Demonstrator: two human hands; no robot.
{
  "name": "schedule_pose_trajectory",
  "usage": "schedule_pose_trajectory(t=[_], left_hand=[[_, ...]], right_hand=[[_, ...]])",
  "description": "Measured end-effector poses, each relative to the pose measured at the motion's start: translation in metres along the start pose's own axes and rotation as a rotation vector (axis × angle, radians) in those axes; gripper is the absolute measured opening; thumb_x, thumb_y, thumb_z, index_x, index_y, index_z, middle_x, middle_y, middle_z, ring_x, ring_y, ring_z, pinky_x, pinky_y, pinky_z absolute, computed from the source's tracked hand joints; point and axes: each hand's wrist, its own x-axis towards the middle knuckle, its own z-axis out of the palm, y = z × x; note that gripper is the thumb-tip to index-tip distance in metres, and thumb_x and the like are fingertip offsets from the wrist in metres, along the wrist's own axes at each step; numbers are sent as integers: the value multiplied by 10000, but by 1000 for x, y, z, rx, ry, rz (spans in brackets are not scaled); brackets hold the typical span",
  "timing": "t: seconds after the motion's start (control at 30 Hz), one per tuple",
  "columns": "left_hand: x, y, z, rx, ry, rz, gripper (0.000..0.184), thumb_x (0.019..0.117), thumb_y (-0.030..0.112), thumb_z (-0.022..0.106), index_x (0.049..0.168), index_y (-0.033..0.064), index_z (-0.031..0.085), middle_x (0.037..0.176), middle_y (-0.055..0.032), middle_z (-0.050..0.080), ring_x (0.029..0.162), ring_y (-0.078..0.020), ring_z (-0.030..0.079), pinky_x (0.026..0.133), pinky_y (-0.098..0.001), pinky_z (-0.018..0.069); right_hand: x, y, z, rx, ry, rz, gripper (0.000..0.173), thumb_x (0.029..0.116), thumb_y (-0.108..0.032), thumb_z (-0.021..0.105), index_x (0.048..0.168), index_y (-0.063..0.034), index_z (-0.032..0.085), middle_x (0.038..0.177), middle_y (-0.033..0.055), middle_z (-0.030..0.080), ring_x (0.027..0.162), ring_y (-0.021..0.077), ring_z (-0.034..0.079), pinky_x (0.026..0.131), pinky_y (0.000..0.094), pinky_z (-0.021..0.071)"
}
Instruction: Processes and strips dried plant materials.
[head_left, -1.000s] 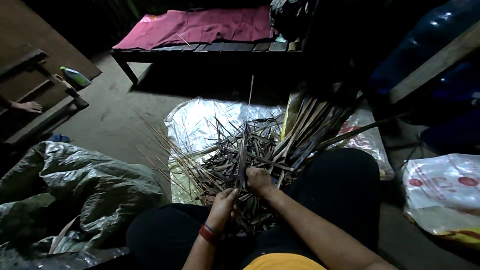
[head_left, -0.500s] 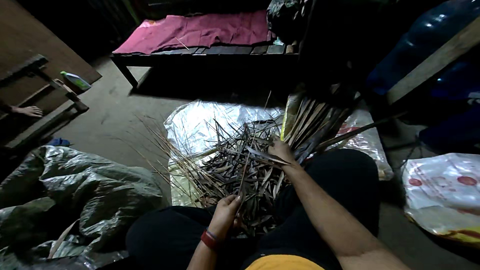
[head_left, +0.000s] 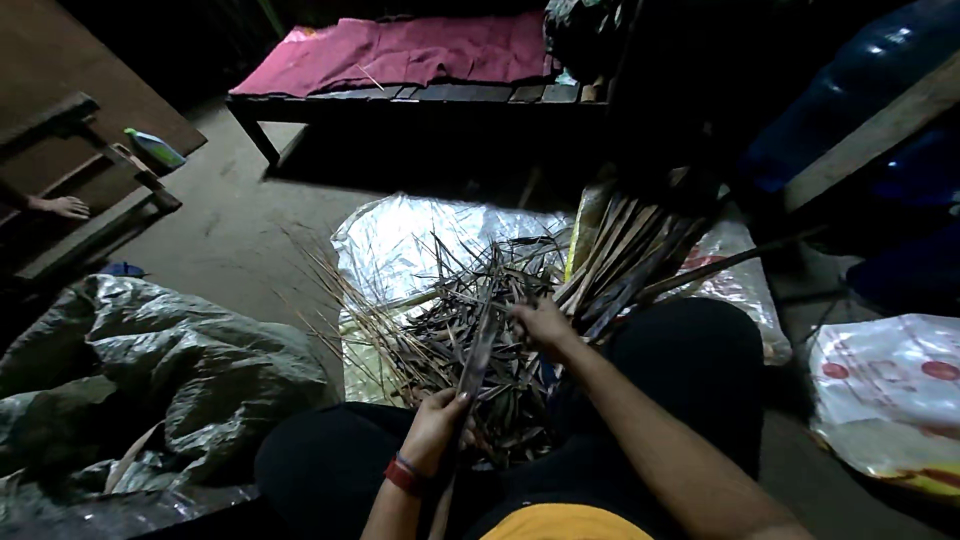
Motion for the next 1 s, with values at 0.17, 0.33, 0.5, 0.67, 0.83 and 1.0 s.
schedule_pose_trajectory(t=[0.17,0.33,0.5,0.67,0.83,1.0], left_hand=[[10,7,13,-134,61,-40,198,1109,167,438,1084,20,568,590,22,462,403,-21,407,378,-149,364],[-2,3,22,-155,-44,-62,205,1115,161,404,1040,36,550,579,38,428,397,-12,378,372,-144,338],[-6,-11,19,-219,-40,-50,212,1114,152,405,1016,36,553,586,32,448,398,-9,387,373,-139,348],[-1,-5,17,-283,-24,-59,214,1117,171,401,1023,42,543,564,40,423,381,-4,372,358,-132,335],[-18,-5,20,-306,-88,-87,232,1121,151,370,974,69,530,546,61,412,363,17,369,348,-117,342],[-22,-11,19,-299,-106,-50,226,1115,129,385,967,58,541,554,52,427,374,12,378,355,-120,344]], right_hand=[[-44,21,37,-659,-316,-316,302,972,-59,572,1235,58,663,1195,276,679,1173,419,641,1019,589,474],[-37,9,28,-724,-9,-213,322,1010,-88,538,1275,61,644,1238,281,674,1227,432,627,1049,583,462],[-16,10,7,-678,-67,-229,347,1042,-109,484,1326,8,646,1283,256,663,1257,398,609,1082,554,444],[-46,13,39,-750,-248,-244,304,996,-129,582,1252,9,670,1253,241,671,1236,392,617,1051,579,464],[-27,0,25,-862,-68,-160,367,1044,-176,545,1296,83,609,1307,288,635,1286,428,588,1085,571,441],[0,-10,10,-798,81,-4,364,1052,-136,488,1375,-11,601,1354,258,627,1315,399,580,1092,557,440]])
